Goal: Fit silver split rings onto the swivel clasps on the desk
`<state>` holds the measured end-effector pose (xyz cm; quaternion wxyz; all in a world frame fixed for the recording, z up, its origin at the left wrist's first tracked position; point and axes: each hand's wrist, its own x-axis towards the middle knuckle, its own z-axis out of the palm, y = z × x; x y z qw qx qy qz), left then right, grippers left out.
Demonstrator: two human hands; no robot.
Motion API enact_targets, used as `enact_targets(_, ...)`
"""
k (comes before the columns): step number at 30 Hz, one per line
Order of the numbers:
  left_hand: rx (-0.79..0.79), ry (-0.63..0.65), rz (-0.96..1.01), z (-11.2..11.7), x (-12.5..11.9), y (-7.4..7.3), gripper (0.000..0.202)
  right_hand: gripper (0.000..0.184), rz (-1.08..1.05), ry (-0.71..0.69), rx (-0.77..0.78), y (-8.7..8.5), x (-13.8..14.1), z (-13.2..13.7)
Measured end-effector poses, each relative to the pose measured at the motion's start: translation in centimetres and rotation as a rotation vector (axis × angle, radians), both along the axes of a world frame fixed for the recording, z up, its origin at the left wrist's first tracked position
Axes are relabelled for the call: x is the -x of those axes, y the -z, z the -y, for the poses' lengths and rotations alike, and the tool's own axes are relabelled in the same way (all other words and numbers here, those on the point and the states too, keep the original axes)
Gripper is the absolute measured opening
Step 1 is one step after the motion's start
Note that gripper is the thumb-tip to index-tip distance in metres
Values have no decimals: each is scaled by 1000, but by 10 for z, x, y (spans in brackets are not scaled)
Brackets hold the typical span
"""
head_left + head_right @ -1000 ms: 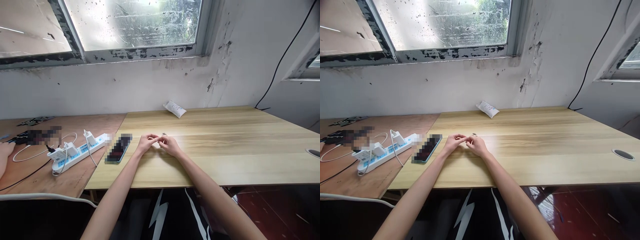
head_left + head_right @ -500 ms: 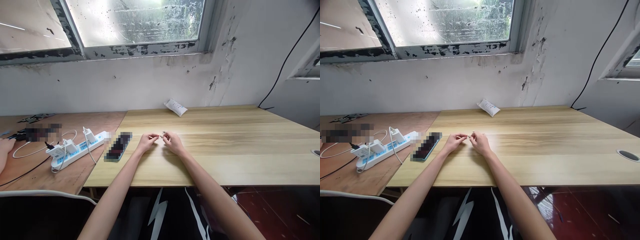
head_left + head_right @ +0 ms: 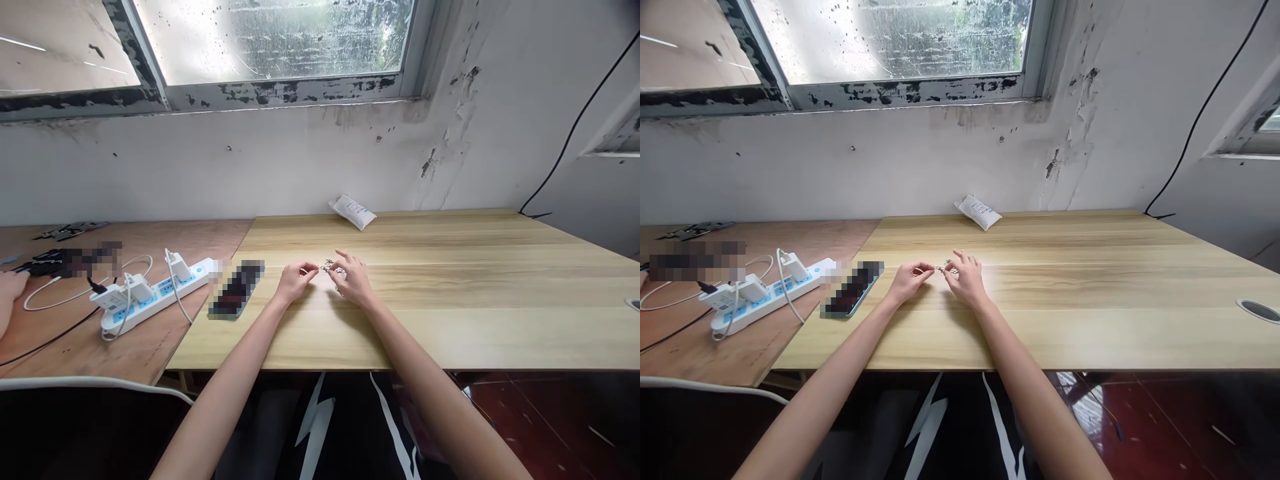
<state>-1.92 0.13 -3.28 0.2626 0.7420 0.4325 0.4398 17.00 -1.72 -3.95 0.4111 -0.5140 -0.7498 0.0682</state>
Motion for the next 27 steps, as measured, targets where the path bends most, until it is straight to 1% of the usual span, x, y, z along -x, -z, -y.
enact_targets(4,-67,-35,-50,0,1,0,8,15,126,22,-28,0,-2,1)
enact_targets(9,-123,-65,-105,0,2,-3,4,15,203,24,-73,-1,-2,2)
enact_targets(14,-126,-42,-161,2,2,-5,3,18,196,71,-105,-1,0,2)
enact_targets(19,-108,-34,-175,3,0,-2,3,19,183,155,-56,1,2,3)
enact_targets(21,-96,-31,-168,2,0,0,4,18,203,133,-51,2,4,4)
enact_targets(24,-75,-15,-148,2,0,1,8,20,230,62,-81,1,7,6)
enact_targets(27,-58,16,-133,2,-1,0,10,22,255,43,-110,-1,13,8)
